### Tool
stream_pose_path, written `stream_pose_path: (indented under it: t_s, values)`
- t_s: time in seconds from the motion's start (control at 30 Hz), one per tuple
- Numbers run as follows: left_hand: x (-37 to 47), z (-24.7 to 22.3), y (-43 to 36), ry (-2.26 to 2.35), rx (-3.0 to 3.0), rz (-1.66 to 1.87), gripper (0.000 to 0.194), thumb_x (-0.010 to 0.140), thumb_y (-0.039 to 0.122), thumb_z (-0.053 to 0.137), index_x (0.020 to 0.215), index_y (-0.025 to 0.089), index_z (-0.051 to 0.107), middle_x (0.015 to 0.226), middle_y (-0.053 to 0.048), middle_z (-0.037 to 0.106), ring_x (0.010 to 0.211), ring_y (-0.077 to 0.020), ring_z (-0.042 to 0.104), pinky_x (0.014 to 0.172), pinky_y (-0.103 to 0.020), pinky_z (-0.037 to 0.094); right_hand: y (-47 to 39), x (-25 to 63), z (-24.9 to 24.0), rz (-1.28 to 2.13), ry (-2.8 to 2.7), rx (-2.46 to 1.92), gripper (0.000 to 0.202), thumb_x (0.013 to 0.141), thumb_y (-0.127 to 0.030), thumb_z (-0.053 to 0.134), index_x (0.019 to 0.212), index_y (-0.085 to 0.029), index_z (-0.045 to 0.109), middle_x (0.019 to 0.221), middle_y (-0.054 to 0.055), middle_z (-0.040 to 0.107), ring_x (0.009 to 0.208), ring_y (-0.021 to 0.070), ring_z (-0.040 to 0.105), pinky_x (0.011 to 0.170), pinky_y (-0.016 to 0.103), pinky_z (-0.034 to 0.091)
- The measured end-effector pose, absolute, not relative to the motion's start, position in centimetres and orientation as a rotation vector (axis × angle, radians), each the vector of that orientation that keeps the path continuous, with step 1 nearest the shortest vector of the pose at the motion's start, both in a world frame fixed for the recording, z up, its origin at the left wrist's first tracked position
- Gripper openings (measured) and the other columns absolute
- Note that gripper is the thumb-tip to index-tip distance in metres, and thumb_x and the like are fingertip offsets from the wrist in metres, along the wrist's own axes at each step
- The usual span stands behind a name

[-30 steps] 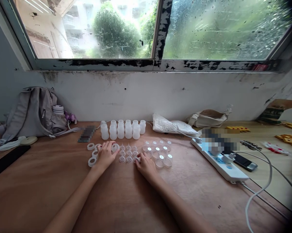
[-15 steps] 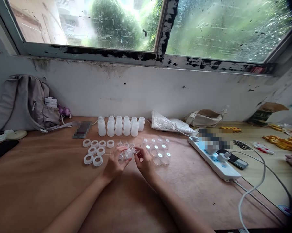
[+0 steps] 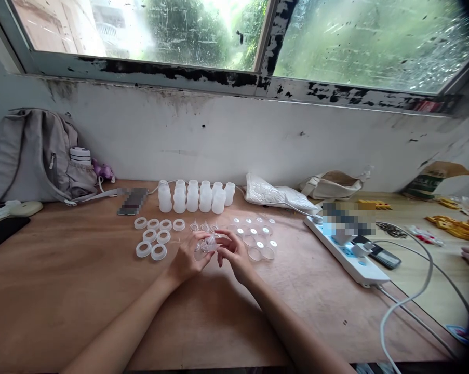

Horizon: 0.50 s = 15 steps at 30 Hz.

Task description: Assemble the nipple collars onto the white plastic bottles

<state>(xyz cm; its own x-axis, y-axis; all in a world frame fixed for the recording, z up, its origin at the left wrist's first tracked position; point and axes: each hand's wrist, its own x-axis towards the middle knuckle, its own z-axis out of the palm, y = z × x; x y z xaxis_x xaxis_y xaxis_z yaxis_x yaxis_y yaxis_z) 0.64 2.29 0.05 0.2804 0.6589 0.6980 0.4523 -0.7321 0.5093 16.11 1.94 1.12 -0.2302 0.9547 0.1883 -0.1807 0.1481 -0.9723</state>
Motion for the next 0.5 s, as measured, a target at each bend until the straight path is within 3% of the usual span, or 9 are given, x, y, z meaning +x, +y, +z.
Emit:
stream_pose_path:
  t_s: [0.13,0.33,0.5]
  values:
    - [0.6,0.08,2.32,1.058,2.324,1.444,0.035,0.072,0.022,0.055,0.105,0.018,0.045,0.101,-0.007,0.054,0.1,-0.0195,0.05,0.086,-0.035,0.043,1.9,16.36,1.33,1.488,-1.31,-0.79,0.033,0.068,-0.014,0.048,0.1,-0.023,0.048,0.086,0.001,0.058,0.036,0.0031,0.044,0.037,0.02,0.036]
    - [0.66,0.03,2.24,1.054,2.372,1.423,0.04,0.074,0.021,0.054,0.113,0.02,0.044,0.103,-0.008,0.052,0.1,-0.0199,0.049,0.085,-0.036,0.043,1.9,16.05,1.37,1.301,-1.362,-0.883,0.016,0.073,-0.028,0.055,0.087,-0.019,0.053,0.075,0.0,0.055,0.035,0.0033,0.043,0.032,0.018,0.032]
    - [0.56,-0.05,2.26,1.021,2.428,1.421,0.042,0.076,0.025,0.053,0.116,0.02,0.043,0.108,-0.009,0.054,0.104,-0.0213,0.049,0.088,-0.039,0.04,2.23,16.34,1.22,1.248,-1.323,-0.93,0.028,0.066,-0.031,0.064,0.09,-0.021,0.054,0.079,-0.002,0.049,0.043,0.003,0.045,0.035,0.017,0.036]
